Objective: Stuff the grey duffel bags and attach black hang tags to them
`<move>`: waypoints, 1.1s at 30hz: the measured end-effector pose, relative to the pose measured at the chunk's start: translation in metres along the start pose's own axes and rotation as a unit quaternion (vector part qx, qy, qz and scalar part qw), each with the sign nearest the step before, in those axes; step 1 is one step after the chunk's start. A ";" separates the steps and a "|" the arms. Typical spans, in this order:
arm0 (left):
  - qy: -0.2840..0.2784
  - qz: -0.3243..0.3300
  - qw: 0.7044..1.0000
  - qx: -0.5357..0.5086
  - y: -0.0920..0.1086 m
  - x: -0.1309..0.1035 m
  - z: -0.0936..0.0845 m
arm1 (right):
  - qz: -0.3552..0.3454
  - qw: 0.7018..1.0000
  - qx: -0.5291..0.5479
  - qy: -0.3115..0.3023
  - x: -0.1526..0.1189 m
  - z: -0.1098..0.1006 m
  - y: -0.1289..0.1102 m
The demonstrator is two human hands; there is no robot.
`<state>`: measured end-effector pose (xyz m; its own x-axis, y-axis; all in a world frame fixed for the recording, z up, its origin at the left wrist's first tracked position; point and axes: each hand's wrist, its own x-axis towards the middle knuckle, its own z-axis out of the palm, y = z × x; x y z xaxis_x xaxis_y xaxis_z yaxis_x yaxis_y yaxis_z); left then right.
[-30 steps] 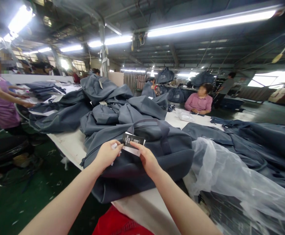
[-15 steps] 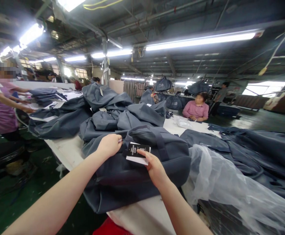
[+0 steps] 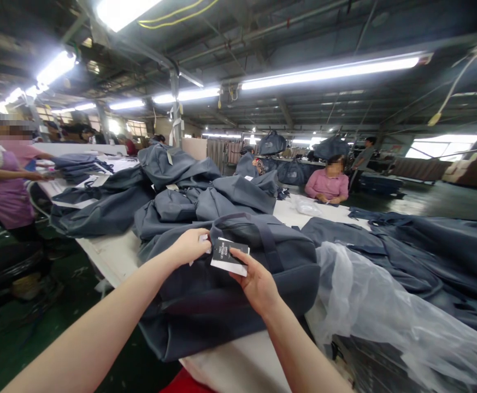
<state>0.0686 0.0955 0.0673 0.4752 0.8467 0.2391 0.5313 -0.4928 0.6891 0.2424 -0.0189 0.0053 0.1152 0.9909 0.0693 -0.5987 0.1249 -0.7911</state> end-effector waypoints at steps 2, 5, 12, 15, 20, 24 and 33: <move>0.007 -0.029 0.996 -0.080 -0.002 0.008 0.005 | 0.004 1.000 -0.007 -0.003 0.000 0.003 0.005; 0.072 -0.068 0.981 -0.165 -0.009 0.022 0.012 | 0.014 1.000 -0.019 -0.005 0.000 0.005 0.009; 0.200 -0.106 0.936 -0.268 -0.034 0.040 0.007 | 0.067 0.994 -0.085 0.011 -0.029 -0.001 0.027; 0.192 -0.106 0.931 -0.292 -0.037 0.039 0.005 | 0.095 0.988 -0.116 -0.020 -0.048 -0.001 0.043; 0.180 -0.099 0.940 -0.273 -0.034 0.034 0.011 | 0.122 0.987 -0.077 -0.073 -0.062 0.004 0.052; 0.173 -0.091 0.951 -0.239 -0.033 0.034 0.006 | 0.156 0.973 -0.055 -0.160 -0.068 0.006 0.040; 0.231 -0.064 0.957 -0.163 0.005 -0.087 -0.011 | 0.054 0.961 -0.221 -0.155 -0.072 -0.014 -0.007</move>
<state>0.0222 0.0219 0.0579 0.0198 0.9317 0.3626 0.2817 -0.3532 0.8921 0.2494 -0.0923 -0.0031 -0.2108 0.9728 0.0959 -0.1912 0.0552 -0.9800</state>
